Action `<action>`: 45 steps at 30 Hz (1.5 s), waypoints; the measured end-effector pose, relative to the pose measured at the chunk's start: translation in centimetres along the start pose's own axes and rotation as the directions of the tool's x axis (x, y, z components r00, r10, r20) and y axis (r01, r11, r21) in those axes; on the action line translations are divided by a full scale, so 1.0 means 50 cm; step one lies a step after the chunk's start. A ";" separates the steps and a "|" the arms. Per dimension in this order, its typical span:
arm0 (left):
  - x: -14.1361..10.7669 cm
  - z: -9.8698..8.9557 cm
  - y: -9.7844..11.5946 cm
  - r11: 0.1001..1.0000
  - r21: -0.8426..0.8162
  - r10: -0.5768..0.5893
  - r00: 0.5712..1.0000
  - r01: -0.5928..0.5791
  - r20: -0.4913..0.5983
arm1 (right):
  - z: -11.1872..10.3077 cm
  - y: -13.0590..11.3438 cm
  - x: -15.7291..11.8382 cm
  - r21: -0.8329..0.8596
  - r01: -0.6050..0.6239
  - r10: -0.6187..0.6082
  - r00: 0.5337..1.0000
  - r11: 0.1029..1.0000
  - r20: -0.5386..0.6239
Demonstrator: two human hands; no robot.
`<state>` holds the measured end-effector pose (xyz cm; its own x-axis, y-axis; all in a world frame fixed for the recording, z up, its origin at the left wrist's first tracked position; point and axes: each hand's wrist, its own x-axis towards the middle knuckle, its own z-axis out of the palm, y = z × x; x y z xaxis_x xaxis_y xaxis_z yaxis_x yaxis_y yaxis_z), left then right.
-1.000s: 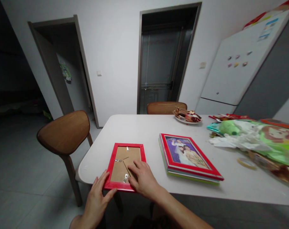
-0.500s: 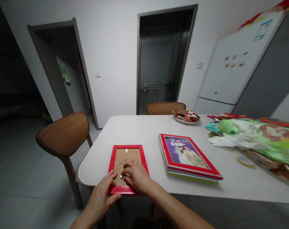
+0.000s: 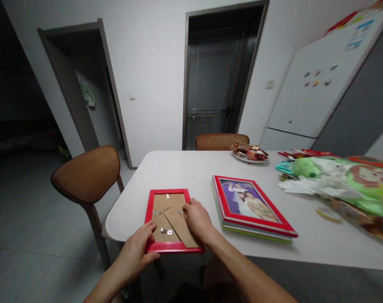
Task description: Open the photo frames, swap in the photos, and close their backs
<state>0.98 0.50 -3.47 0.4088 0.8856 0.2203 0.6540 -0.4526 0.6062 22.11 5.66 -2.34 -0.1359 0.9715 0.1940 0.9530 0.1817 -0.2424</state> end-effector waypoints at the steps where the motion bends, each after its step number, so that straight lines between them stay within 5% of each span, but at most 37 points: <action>1: 0.000 -0.001 0.001 1.000 0.001 -0.004 1.000 0.004 0.003 | 0.003 -0.001 0.000 -0.020 -0.011 0.011 1.000 1.000 -0.004; 9: -0.004 -0.004 0.003 0.999 -0.025 -0.025 1.000 0.025 -0.005 | -0.001 -0.006 0.016 -0.122 -0.036 0.030 0.998 0.992 -0.049; 15: -0.005 -0.006 0.010 0.999 -0.008 -0.040 0.999 0.040 0.006 | 0.022 -0.090 0.032 0.062 0.222 -0.219 0.974 0.973 -0.049; 21: -0.005 -0.005 0.005 1.000 -0.019 0.000 1.000 0.000 -0.004 | 0.056 -0.150 0.066 0.012 0.147 -0.147 0.989 0.989 -0.009; 32: 0.002 0.004 0.007 0.996 -0.088 -0.010 0.999 0.013 0.035 | 0.049 -0.057 0.101 -0.035 -0.113 0.111 0.992 0.993 -0.053; 39: 0.006 0.004 0.012 0.996 -0.087 -0.030 0.999 0.033 0.031 | 0.037 -0.063 0.092 0.007 -0.099 0.099 0.994 0.995 -0.035; 45: 0.005 0.008 -0.001 0.996 -0.094 -0.007 1.000 0.006 -0.017 | 0.002 -0.049 0.006 0.062 0.029 -0.026 0.999 0.998 -0.048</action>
<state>1.32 0.72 -3.73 0.3929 0.8906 0.2291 0.5934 -0.4358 0.6767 19.70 5.50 -1.76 -0.1472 0.9581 0.2457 0.9302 0.2186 -0.2950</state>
